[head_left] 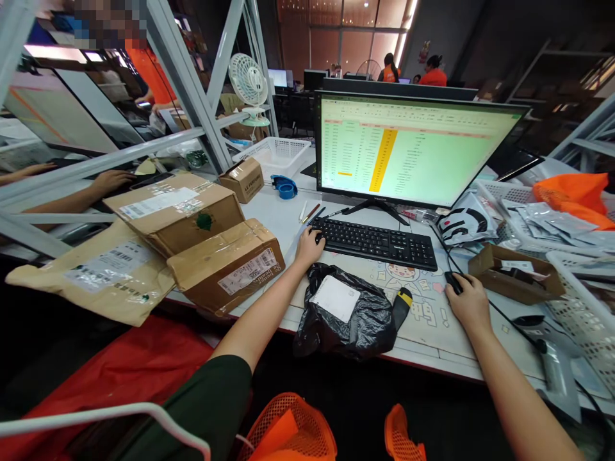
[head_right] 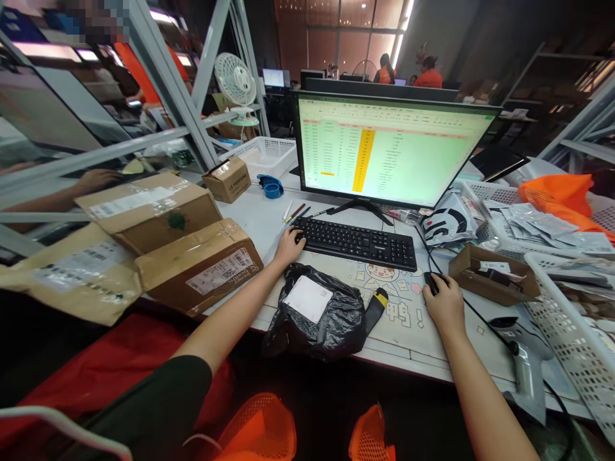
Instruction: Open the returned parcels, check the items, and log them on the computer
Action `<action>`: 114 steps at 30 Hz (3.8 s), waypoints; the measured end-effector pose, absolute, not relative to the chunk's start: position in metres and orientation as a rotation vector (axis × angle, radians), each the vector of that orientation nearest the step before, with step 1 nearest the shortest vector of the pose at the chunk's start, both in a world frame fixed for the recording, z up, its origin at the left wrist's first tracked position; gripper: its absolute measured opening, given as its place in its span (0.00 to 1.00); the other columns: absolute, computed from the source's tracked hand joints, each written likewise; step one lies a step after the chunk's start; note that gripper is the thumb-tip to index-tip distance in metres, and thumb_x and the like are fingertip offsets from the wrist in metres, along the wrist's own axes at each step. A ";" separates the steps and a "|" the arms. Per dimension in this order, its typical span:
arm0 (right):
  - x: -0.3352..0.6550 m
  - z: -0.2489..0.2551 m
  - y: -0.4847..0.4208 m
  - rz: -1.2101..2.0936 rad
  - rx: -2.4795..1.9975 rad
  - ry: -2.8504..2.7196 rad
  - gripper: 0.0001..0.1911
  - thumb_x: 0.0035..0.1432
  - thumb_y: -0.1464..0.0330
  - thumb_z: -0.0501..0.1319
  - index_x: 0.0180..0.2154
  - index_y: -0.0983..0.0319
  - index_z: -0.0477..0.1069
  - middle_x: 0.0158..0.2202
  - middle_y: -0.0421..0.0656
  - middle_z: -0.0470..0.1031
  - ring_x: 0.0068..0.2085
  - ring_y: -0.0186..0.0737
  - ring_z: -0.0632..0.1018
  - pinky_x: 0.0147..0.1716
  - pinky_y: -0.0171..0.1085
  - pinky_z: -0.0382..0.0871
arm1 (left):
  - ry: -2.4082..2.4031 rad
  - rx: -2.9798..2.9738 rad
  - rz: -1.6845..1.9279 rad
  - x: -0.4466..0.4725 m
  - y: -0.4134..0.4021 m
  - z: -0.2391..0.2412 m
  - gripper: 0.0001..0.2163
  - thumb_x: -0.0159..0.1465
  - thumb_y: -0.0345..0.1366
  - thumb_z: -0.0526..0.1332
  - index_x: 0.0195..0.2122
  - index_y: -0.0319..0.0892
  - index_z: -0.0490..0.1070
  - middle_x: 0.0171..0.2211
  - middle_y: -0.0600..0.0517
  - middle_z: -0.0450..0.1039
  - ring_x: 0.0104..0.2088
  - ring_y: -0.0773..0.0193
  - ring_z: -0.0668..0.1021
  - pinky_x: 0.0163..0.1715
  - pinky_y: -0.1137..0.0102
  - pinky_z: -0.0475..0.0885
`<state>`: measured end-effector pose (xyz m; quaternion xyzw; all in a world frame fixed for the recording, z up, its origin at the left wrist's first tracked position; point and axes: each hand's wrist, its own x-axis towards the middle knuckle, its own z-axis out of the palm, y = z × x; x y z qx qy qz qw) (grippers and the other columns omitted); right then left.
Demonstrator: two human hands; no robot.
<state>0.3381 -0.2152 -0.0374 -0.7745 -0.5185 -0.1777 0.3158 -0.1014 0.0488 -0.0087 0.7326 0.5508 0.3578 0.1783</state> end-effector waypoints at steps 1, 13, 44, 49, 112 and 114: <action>0.338 -0.037 -0.215 -0.465 -2.039 -1.362 0.27 0.59 0.57 0.58 0.52 0.65 0.81 0.56 0.58 0.75 0.55 0.58 0.76 0.60 0.57 0.72 | 1.559 2.072 1.014 -0.101 0.049 -0.008 0.17 0.68 0.37 0.63 0.57 0.39 0.78 0.68 0.37 0.66 0.70 0.43 0.69 0.73 0.50 0.63; 0.332 -0.032 -0.218 -0.519 -2.032 -1.283 0.26 0.62 0.59 0.58 0.53 0.69 0.81 0.59 0.62 0.73 0.58 0.59 0.75 0.61 0.56 0.71 | 1.549 2.095 1.022 -0.102 0.050 -0.008 0.17 0.68 0.38 0.60 0.55 0.39 0.78 0.66 0.36 0.67 0.70 0.45 0.68 0.73 0.53 0.63; 0.327 -0.027 -0.216 -0.387 -2.124 -1.253 0.24 0.63 0.64 0.59 0.55 0.68 0.80 0.58 0.61 0.73 0.58 0.60 0.75 0.62 0.57 0.70 | 1.544 2.077 1.003 -0.102 0.056 -0.008 0.16 0.68 0.39 0.61 0.53 0.39 0.77 0.65 0.37 0.66 0.70 0.44 0.67 0.74 0.52 0.60; 0.329 -0.029 -0.216 -0.416 -2.118 -1.257 0.23 0.62 0.64 0.59 0.54 0.68 0.80 0.57 0.60 0.73 0.57 0.60 0.75 0.61 0.57 0.71 | 1.523 2.066 1.031 -0.103 0.058 -0.010 0.16 0.67 0.39 0.61 0.52 0.38 0.77 0.65 0.36 0.66 0.70 0.44 0.68 0.74 0.52 0.60; 0.347 -0.046 -0.211 -0.414 -2.017 -1.361 0.31 0.60 0.52 0.57 0.54 0.66 0.80 0.57 0.59 0.74 0.57 0.62 0.76 0.60 0.58 0.72 | 1.538 2.043 1.086 -0.103 0.053 -0.013 0.15 0.67 0.35 0.63 0.53 0.40 0.80 0.65 0.38 0.69 0.68 0.44 0.71 0.71 0.51 0.66; 0.349 -0.048 -0.208 -0.421 -1.983 -1.379 0.31 0.59 0.51 0.57 0.52 0.65 0.81 0.56 0.59 0.74 0.56 0.62 0.76 0.60 0.59 0.72 | 1.537 2.041 1.093 -0.104 0.053 -0.013 0.15 0.67 0.35 0.63 0.53 0.40 0.80 0.65 0.37 0.69 0.67 0.43 0.72 0.71 0.50 0.66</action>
